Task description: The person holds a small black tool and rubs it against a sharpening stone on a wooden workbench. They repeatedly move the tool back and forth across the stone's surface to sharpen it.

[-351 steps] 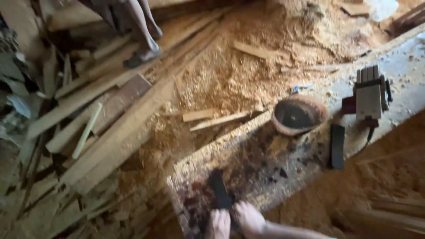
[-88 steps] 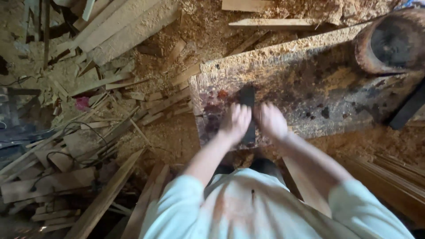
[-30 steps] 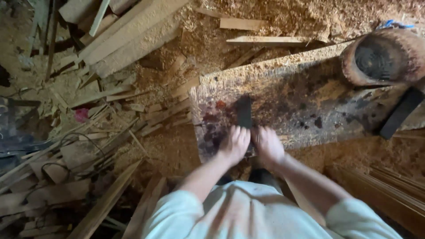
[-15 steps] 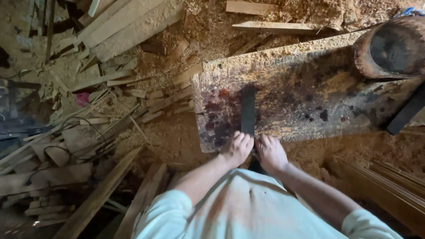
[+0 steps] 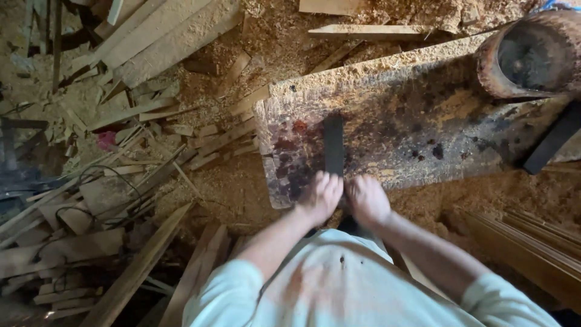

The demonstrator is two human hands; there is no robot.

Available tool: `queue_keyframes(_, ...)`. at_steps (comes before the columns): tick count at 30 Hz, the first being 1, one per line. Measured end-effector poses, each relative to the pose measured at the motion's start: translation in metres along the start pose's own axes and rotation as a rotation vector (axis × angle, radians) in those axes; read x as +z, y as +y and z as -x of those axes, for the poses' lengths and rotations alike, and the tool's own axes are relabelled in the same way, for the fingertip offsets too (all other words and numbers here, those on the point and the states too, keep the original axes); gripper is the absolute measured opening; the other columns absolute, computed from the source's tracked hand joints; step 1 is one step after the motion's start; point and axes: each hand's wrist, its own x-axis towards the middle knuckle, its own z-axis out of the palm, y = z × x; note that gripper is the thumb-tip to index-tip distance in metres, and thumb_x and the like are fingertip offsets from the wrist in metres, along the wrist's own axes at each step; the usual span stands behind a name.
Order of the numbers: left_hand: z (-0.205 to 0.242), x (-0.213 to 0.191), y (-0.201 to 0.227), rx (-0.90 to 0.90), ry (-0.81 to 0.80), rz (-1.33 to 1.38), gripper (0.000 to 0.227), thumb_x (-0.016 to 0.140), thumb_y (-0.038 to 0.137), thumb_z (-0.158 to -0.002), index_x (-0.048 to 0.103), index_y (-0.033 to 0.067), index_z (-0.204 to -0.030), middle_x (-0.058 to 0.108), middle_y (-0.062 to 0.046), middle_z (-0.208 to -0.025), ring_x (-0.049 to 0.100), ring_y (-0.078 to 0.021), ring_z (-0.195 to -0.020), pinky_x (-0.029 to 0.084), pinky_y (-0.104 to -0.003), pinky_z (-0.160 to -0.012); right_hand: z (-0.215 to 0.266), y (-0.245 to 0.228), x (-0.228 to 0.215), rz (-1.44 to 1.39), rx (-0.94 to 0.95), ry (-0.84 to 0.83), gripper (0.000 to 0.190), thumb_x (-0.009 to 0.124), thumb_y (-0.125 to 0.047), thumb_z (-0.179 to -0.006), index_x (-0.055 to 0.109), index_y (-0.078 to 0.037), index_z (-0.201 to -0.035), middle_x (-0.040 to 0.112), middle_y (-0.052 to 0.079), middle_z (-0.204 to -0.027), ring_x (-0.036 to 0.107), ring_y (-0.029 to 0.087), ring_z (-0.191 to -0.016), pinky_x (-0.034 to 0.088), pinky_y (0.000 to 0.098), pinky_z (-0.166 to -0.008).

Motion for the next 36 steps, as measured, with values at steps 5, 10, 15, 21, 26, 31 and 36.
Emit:
queue_keyframes(5, -0.054, 0.060, -0.069, -0.088, 0.088, -0.152, 0.014, 0.044, 0.005, -0.077, 0.054, 0.0010, -0.086, 0.046, -0.007, -0.070, 0.050, -0.0247, -0.065, 0.044, -0.035, -0.064, -0.079, 0.050, -0.069, 0.083, 0.052, 0.173, 0.029, 0.053, -0.021, -0.072, 0.057, -0.005, -0.095, 0.052, 0.008, -0.090, 0.052, 0.025, -0.083, 0.042, 0.0318, -0.067)
queue_keyframes(10, 0.002, 0.004, 0.001, -0.083, 0.006, -0.115, 0.012, 0.042, 0.008, -0.080, 0.052, 0.0040, -0.084, 0.046, -0.012, -0.078, 0.049, -0.0290, -0.074, 0.044, -0.036, -0.059, 0.000, 0.001, -0.007, 0.046, 0.000, 0.158, 0.035, 0.061, -0.021, -0.063, 0.057, -0.004, -0.093, 0.048, 0.013, -0.085, 0.049, 0.030, -0.078, 0.040, 0.0387, -0.062)
queue_keyframes(15, -0.018, 0.037, -0.035, 0.045, 0.049, -0.087, 0.023, 0.041, 0.002, -0.080, 0.058, -0.0049, -0.093, 0.054, -0.024, -0.085, 0.052, -0.0374, -0.080, 0.041, -0.049, -0.078, -0.038, 0.031, -0.024, -0.054, -0.092, 0.276, 0.054, 0.064, -0.020, -0.057, 0.054, 0.008, -0.102, 0.045, 0.022, -0.080, 0.044, 0.036, -0.066, 0.034, 0.0446, -0.053)
queue_keyframes(21, -0.019, 0.028, -0.024, -0.079, 0.120, -0.151, 0.014, 0.046, 0.005, -0.081, 0.057, 0.0012, -0.089, 0.049, -0.017, -0.079, 0.051, -0.0341, -0.076, 0.042, -0.042, -0.064, -0.032, 0.033, -0.004, 0.153, -0.009, 0.198, 0.032, 0.057, -0.016, -0.068, 0.058, -0.002, -0.097, 0.050, 0.015, -0.082, 0.050, 0.030, -0.074, 0.039, 0.0382, -0.057)
queue_keyframes(26, 0.040, 0.053, -0.001, -0.002, -0.037, -0.059, 0.025, 0.039, 0.006, -0.084, 0.059, -0.0024, -0.097, 0.056, -0.027, -0.096, 0.053, -0.0413, -0.088, 0.040, -0.053, -0.080, 0.008, 0.006, 0.026, 0.187, -0.066, 0.139, 0.044, 0.052, -0.020, -0.066, 0.054, 0.002, -0.104, 0.050, 0.022, -0.091, 0.048, 0.035, -0.077, 0.039, 0.0448, -0.067)
queue_keyframes(31, -0.028, 0.091, -0.059, -0.232, 0.149, -0.142, 0.018, 0.046, 0.016, -0.084, 0.058, 0.0039, -0.090, 0.054, -0.014, -0.080, 0.055, -0.0305, -0.076, 0.049, -0.039, -0.058, -0.071, 0.058, -0.021, 0.145, -0.037, 0.276, 0.019, 0.049, -0.011, -0.071, 0.058, -0.005, -0.086, 0.046, 0.011, -0.074, 0.046, 0.027, -0.066, 0.037, 0.0375, -0.054)
queue_keyframes(36, 0.005, -0.004, 0.003, -0.116, 0.019, -0.095, 0.019, 0.046, 0.011, -0.084, 0.060, 0.0013, -0.091, 0.057, -0.017, -0.086, 0.056, -0.0340, -0.082, 0.049, -0.040, -0.063, -0.005, 0.001, -0.002, 0.075, -0.082, 0.237, 0.020, 0.046, -0.008, -0.071, 0.057, -0.004, -0.086, 0.043, 0.013, -0.072, 0.043, 0.030, -0.064, 0.034, 0.0401, -0.053)
